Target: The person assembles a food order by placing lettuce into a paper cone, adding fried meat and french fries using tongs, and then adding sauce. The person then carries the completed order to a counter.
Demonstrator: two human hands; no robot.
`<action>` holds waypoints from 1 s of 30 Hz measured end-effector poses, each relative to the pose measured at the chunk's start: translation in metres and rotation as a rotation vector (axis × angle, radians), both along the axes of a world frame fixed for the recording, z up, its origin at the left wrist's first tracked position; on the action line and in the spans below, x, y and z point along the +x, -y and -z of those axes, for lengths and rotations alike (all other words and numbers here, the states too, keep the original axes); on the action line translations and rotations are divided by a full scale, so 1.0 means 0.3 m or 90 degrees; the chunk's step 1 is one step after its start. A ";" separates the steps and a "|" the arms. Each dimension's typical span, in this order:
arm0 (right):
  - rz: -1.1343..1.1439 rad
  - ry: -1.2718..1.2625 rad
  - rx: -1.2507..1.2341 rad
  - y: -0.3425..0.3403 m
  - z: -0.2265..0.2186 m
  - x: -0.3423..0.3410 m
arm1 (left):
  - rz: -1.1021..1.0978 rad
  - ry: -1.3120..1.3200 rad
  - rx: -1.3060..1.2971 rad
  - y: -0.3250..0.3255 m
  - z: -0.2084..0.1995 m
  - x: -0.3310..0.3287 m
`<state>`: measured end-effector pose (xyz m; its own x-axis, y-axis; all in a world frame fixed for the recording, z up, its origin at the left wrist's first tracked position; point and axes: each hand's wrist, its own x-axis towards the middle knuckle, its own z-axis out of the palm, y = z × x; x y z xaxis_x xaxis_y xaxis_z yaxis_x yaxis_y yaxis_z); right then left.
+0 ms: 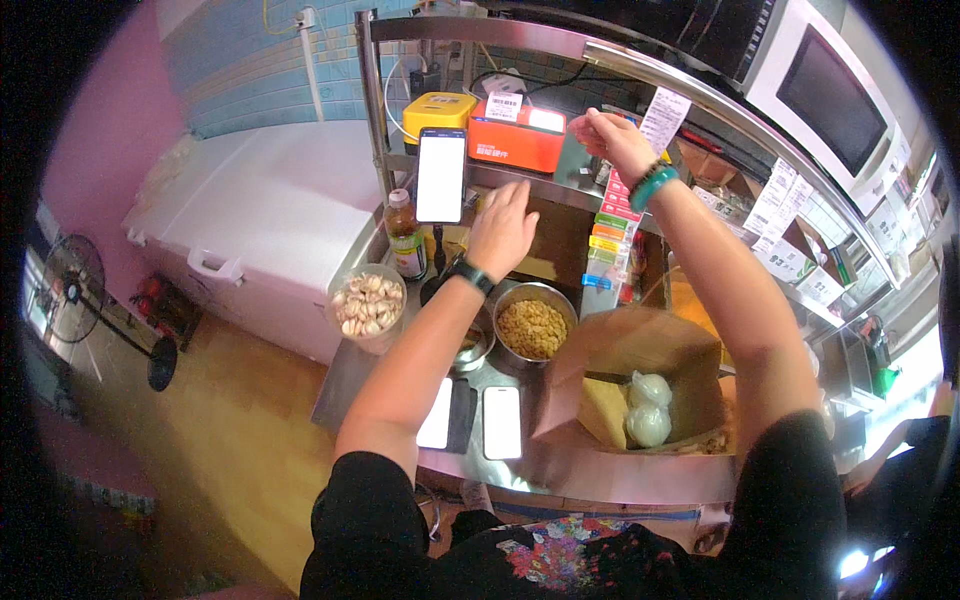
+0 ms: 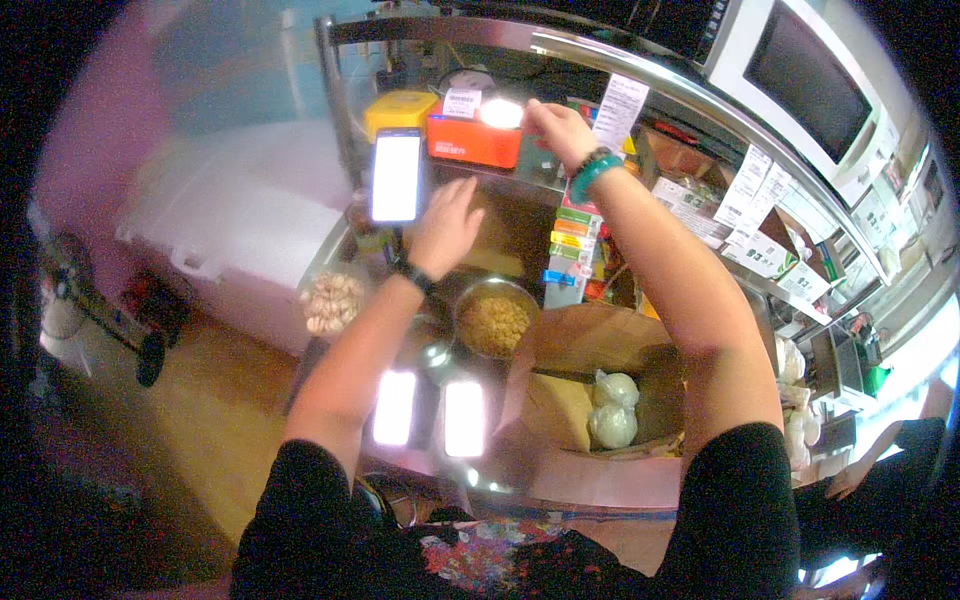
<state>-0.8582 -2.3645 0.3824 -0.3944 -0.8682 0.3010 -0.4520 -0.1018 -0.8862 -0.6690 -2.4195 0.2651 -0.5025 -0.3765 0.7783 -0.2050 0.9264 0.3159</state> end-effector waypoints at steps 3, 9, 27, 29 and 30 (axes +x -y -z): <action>0.131 -0.100 0.039 0.225 0.068 -0.171 | 0.018 -0.007 -0.040 0.117 -0.031 -0.167; 0.209 -0.394 0.116 0.507 0.058 -0.108 | -0.102 0.004 -0.169 0.322 0.029 -0.354; -0.092 0.058 -0.010 0.641 0.106 -0.113 | -0.033 -0.013 -0.153 0.354 0.021 -0.360; -0.119 0.105 -0.009 0.625 0.105 -0.107 | -0.029 -0.023 -0.156 0.354 0.018 -0.357; -0.123 0.090 -0.005 0.623 0.101 -0.106 | -0.029 -0.031 -0.158 0.355 0.017 -0.358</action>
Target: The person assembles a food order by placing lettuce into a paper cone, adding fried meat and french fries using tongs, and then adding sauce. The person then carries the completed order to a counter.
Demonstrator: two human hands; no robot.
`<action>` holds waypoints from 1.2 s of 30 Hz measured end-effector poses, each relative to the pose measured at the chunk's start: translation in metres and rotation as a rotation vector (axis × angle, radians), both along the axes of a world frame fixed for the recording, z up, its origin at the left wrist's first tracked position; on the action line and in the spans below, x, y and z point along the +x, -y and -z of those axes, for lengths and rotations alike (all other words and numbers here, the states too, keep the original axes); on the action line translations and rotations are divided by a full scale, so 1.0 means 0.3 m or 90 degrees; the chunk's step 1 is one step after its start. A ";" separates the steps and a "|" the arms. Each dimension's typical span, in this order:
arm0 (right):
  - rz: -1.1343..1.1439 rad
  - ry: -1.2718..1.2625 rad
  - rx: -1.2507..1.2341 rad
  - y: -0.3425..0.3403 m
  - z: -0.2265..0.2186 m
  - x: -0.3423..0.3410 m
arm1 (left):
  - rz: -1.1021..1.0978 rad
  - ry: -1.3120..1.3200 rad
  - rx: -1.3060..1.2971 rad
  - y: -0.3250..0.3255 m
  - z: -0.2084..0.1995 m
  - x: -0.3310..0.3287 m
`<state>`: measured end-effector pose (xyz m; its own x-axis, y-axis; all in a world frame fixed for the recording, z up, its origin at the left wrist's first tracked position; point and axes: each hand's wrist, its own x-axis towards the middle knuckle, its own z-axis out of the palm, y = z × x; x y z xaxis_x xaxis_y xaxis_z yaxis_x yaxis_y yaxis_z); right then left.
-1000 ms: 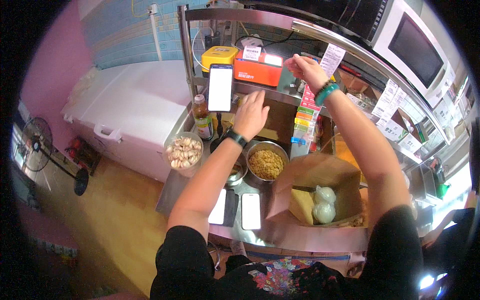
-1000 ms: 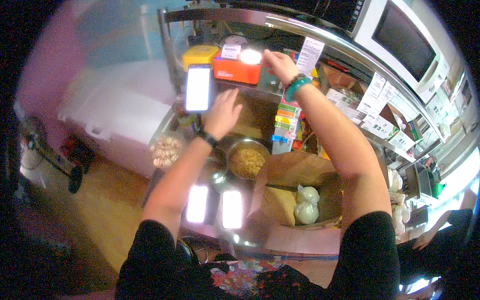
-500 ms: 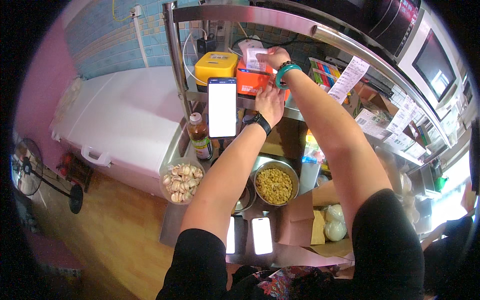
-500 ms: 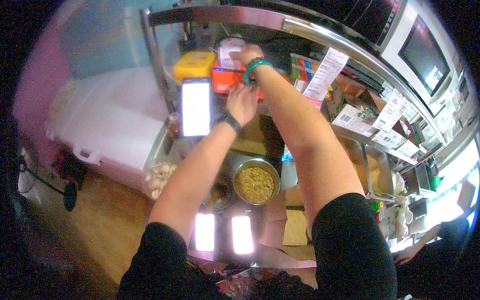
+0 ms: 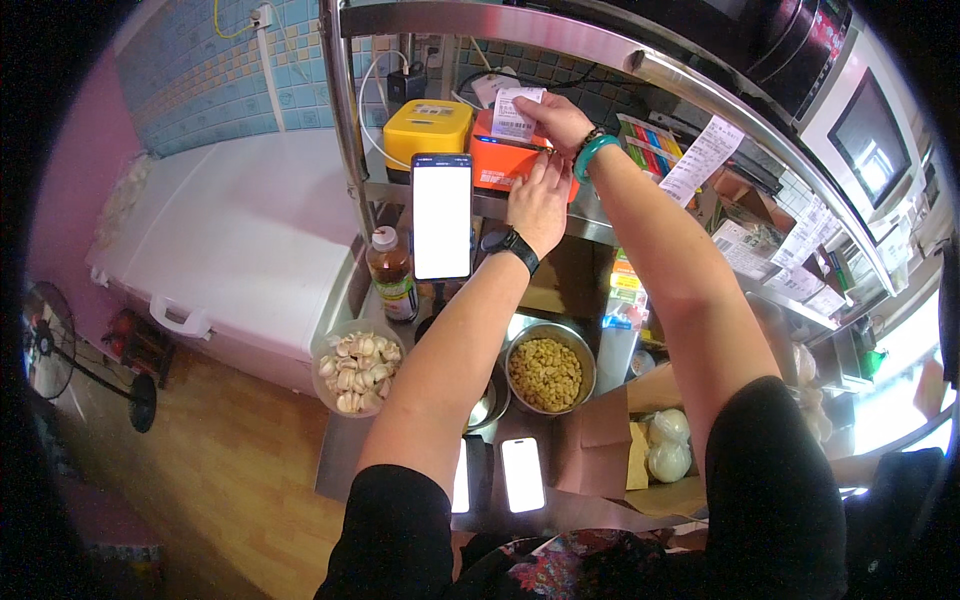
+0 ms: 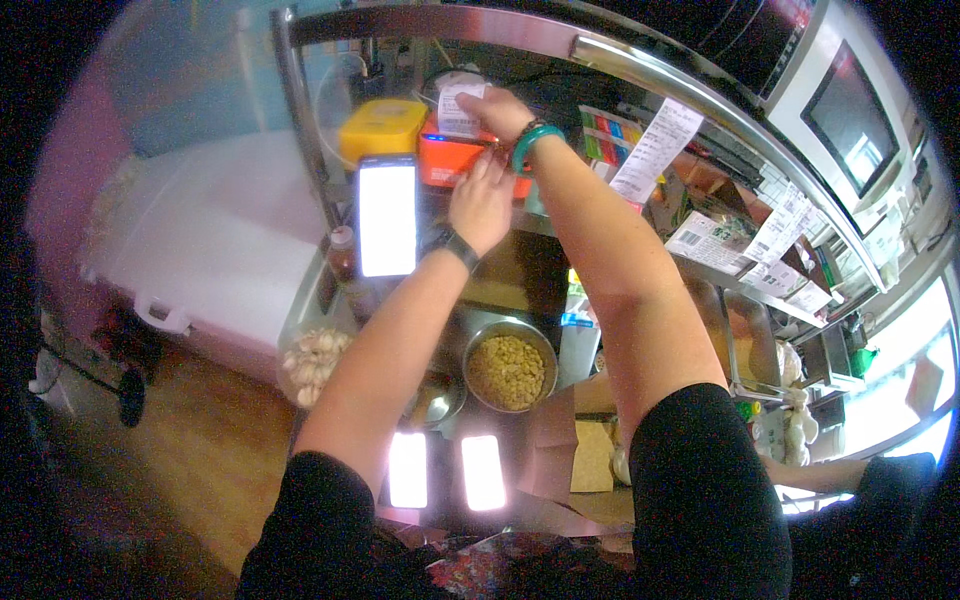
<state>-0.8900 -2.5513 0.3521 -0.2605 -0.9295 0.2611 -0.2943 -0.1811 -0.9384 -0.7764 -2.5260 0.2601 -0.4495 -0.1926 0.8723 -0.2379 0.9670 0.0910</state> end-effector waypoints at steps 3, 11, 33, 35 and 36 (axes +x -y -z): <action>-0.018 -0.030 0.013 -0.005 -0.009 -0.012 | 0.003 0.014 0.017 -0.001 -0.001 0.003; -0.013 -0.137 0.016 0.029 0.040 -0.140 | -0.032 0.064 0.019 -0.023 -0.002 -0.008; -0.229 0.282 -0.153 -0.789 -0.172 0.288 | 0.520 -0.176 0.699 -0.479 -0.156 0.302; -0.243 0.293 -0.154 -0.843 -0.185 0.287 | 0.526 -0.173 0.710 -0.538 -0.169 0.313; -0.250 0.298 -0.153 -0.866 -0.189 0.287 | 0.528 -0.174 0.717 -0.563 -0.174 0.319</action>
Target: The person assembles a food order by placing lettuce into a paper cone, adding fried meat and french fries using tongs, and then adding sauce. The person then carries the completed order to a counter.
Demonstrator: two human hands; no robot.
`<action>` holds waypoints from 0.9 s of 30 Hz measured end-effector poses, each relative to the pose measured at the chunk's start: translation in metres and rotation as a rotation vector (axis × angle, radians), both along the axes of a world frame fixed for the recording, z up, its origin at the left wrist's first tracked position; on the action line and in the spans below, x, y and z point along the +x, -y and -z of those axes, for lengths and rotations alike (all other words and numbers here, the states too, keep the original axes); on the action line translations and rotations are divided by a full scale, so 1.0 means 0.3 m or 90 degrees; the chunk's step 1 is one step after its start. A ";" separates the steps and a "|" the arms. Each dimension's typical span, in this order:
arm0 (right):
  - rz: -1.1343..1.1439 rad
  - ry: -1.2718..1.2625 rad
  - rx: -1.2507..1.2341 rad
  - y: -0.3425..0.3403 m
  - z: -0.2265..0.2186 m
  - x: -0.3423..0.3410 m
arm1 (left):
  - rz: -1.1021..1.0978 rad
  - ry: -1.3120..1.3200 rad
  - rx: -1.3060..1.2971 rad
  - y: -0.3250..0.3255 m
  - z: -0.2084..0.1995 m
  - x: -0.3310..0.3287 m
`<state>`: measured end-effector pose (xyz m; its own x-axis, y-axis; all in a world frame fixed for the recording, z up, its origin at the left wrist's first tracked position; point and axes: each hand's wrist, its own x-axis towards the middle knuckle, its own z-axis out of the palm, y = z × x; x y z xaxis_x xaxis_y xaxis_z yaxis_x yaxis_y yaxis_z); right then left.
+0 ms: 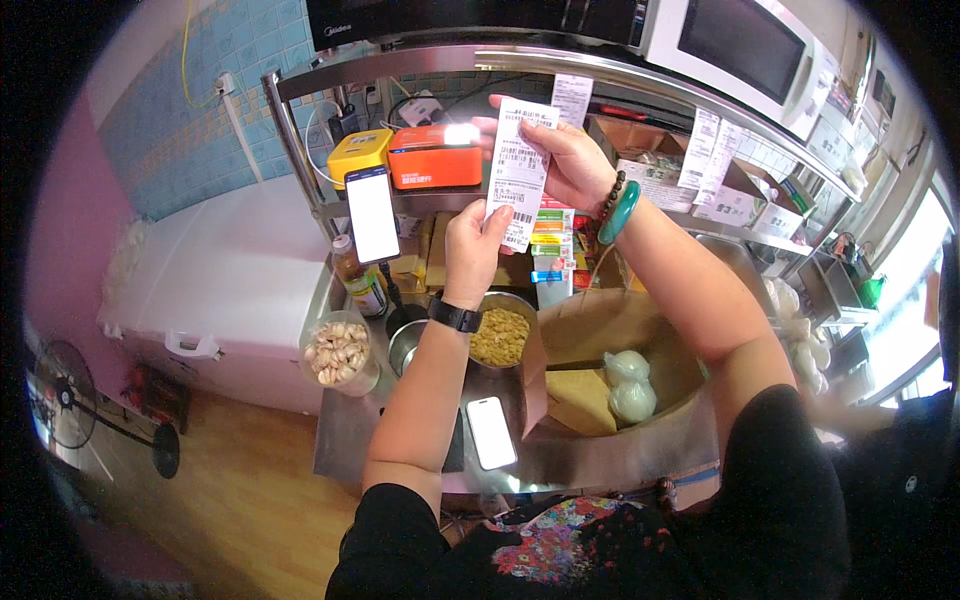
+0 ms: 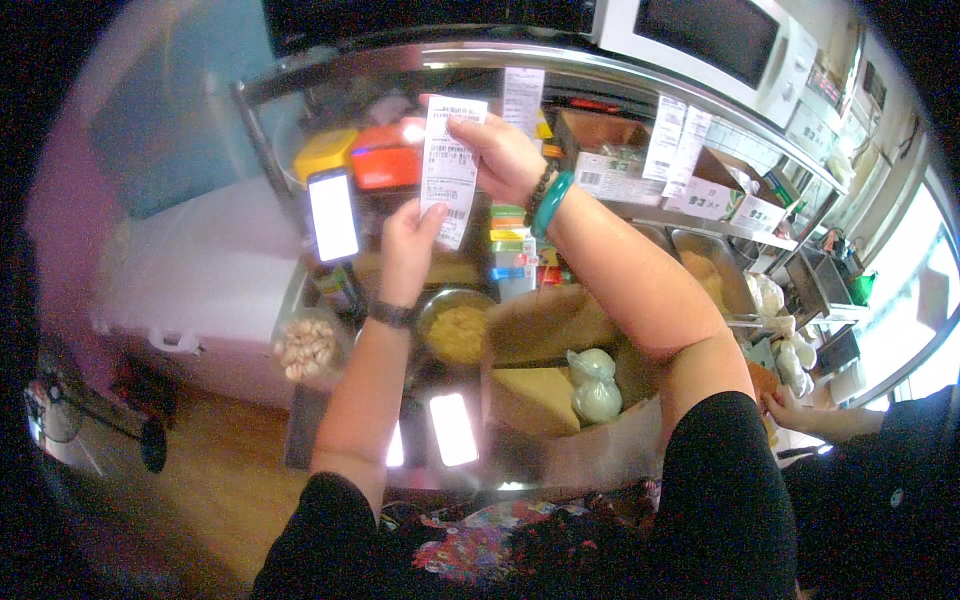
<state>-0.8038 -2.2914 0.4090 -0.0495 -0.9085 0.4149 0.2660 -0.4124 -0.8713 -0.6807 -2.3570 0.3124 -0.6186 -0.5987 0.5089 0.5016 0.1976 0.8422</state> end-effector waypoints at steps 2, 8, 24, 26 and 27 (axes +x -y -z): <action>-0.013 0.043 -0.012 -0.050 -0.009 0.003 | 0.003 0.012 -0.015 -0.043 -0.009 0.005; -0.025 0.109 -0.027 -0.183 -0.030 0.026 | 0.027 0.019 -0.025 -0.167 -0.039 0.034; -0.001 0.144 -0.049 -0.372 -0.033 0.034 | 0.103 0.021 -0.049 -0.319 -0.061 0.044; -0.011 0.137 -0.053 -0.381 -0.031 0.022 | 0.110 0.021 -0.034 -0.327 -0.059 0.033; -0.019 0.130 -0.056 -0.381 -0.028 0.012 | 0.114 0.022 -0.026 -0.328 -0.055 0.027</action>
